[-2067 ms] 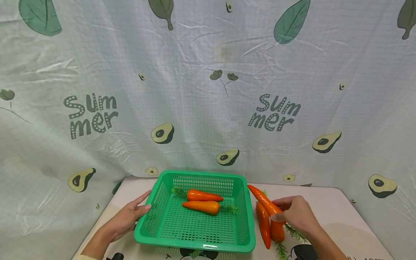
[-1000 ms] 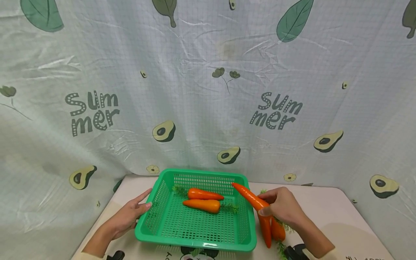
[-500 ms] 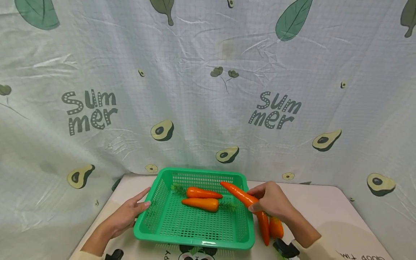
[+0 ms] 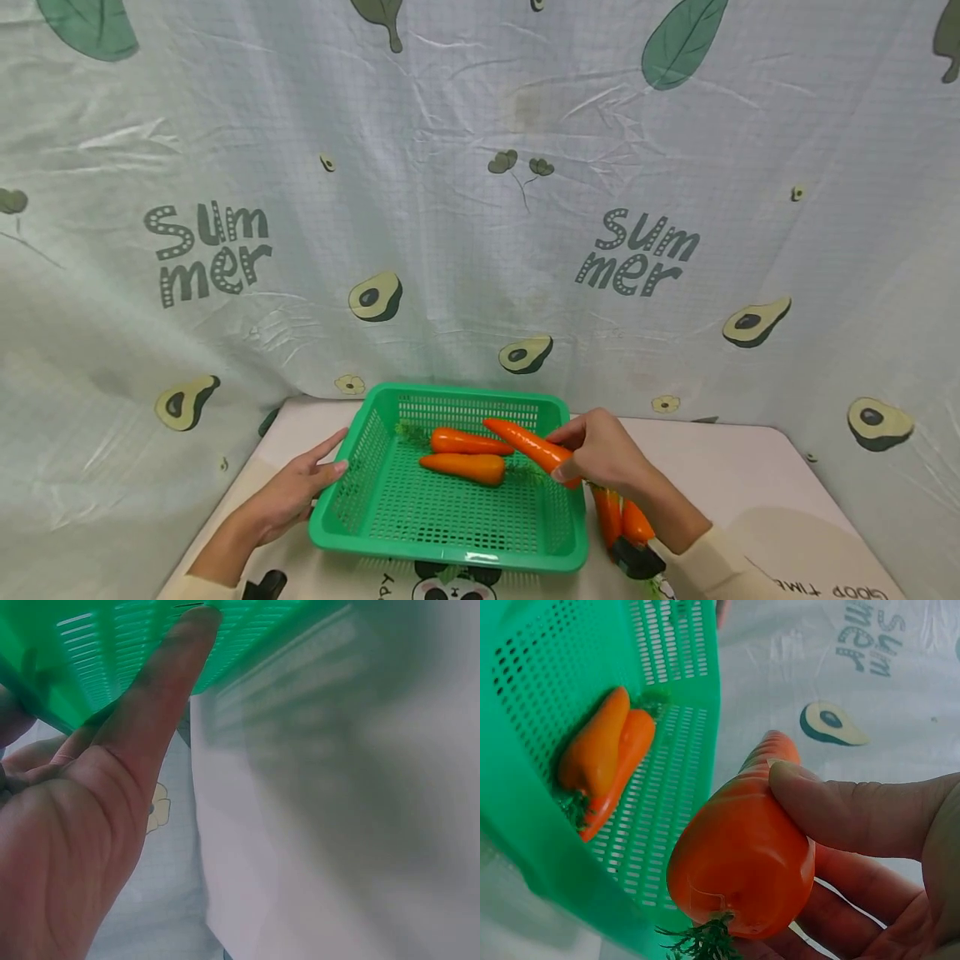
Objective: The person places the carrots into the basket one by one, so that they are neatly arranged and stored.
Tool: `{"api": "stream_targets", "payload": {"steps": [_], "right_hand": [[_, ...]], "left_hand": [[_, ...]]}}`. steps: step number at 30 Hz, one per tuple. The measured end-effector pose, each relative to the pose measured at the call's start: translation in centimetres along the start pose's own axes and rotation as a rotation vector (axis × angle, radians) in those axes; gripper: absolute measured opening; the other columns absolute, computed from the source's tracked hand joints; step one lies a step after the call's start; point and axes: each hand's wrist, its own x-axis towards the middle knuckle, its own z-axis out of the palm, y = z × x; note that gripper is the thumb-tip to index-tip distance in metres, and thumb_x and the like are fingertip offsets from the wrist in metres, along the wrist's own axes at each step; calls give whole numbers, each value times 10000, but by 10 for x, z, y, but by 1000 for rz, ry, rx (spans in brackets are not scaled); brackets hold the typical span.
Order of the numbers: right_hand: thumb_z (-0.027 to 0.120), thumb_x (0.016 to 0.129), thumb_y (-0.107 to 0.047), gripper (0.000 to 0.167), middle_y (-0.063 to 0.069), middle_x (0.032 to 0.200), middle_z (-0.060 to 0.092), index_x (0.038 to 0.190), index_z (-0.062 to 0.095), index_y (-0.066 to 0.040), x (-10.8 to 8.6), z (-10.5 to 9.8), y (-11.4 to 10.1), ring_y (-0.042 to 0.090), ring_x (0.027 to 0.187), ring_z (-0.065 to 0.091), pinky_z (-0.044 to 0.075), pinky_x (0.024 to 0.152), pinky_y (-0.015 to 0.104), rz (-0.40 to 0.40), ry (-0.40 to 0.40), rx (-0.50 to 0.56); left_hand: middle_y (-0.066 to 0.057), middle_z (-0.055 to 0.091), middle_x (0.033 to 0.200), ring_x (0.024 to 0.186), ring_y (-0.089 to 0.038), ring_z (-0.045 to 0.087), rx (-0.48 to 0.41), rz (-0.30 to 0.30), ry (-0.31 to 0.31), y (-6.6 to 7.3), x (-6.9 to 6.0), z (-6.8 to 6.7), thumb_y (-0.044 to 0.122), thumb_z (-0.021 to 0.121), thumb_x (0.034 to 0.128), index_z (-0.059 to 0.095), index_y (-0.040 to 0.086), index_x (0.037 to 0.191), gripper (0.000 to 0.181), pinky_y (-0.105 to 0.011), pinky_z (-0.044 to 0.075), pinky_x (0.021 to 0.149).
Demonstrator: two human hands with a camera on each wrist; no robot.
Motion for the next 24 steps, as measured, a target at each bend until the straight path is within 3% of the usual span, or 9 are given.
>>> {"api": "stream_targets", "payload": {"steps": [6,15,24], "right_hand": [[835,675,130,402,93,900,780,1052,819,-8,5,5,-4,218,760,659,604,648,353,-8,-24,-2],[845,680,116,411,108,949,791,1073,814,-3,11,13,-8,213,788,664,617,673,365,-49,-66,6],[826,680,125,389,104,942,777,1045,819,-9,14,20,-10,224,769,655,605,655,360,-46,-81,8]], "left_hand": [[-351,533,1435,1046,-241,712,3,-11,8,0,1,0,298,452,1135,-54,141,1685,764,-478,621,830],[-325,570,1410,1069,-249,725,-15,17,-26,-3,-3,-5,288,434,1141,-104,123,1675,776,-493,622,852],[-339,558,1411,1057,-247,721,-10,11,-27,-1,-1,-1,296,451,1135,-91,119,1677,786,-486,624,847]]}}
